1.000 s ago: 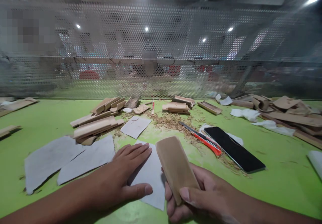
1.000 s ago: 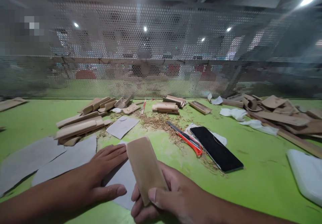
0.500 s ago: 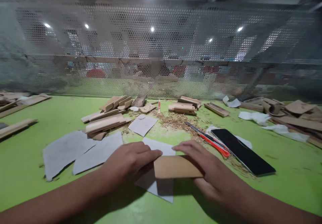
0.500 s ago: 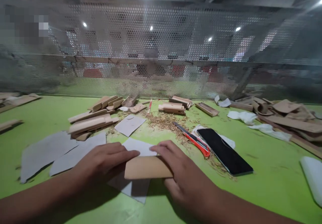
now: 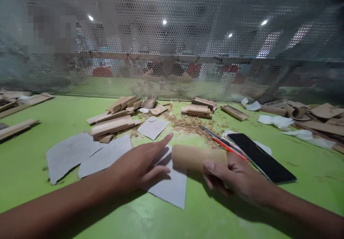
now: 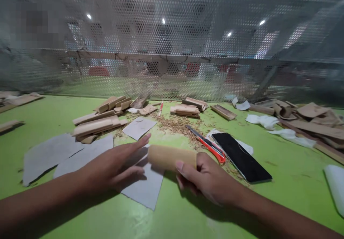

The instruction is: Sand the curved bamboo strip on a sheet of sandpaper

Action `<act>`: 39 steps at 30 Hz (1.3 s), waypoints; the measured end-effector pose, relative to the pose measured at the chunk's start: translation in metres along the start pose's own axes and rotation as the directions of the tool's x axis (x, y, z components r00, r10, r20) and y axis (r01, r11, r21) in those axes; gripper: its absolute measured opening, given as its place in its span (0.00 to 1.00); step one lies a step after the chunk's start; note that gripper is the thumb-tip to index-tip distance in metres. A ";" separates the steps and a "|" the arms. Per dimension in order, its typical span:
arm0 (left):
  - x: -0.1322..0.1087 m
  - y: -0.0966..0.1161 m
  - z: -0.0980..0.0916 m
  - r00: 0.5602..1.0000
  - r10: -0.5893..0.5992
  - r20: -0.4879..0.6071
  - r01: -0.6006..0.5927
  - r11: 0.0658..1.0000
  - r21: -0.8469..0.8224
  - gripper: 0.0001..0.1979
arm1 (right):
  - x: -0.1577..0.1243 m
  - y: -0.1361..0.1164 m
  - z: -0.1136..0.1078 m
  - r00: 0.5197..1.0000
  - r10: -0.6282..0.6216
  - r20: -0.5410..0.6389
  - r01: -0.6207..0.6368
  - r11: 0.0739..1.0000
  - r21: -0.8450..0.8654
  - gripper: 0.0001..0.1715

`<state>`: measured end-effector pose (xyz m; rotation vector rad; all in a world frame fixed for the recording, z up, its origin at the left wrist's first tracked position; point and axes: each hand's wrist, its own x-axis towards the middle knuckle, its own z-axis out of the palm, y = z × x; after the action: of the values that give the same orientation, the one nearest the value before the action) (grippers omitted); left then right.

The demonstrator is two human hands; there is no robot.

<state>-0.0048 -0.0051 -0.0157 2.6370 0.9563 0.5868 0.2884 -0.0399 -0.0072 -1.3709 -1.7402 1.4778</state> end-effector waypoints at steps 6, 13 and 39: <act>-0.001 0.005 0.003 0.968 -0.147 0.202 0.170 0.980 -0.100 0.51 | 0.008 0.005 -0.008 0.986 -0.161 0.050 0.169 0.920 -0.354 0.23; 0.002 0.008 0.000 0.943 -0.176 0.284 0.202 0.977 -0.065 0.48 | 0.004 0.005 0.002 0.995 0.034 -0.093 -0.061 0.948 -0.311 0.28; 0.004 0.009 0.000 0.946 -0.210 0.247 0.237 0.968 -0.084 0.45 | 0.007 0.004 -0.001 0.999 -0.033 -0.012 0.026 0.928 -0.372 0.28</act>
<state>0.0030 -0.0097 -0.0115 2.3875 1.0930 0.2576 0.2884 -0.0339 -0.0121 -1.5250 -2.0974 1.1501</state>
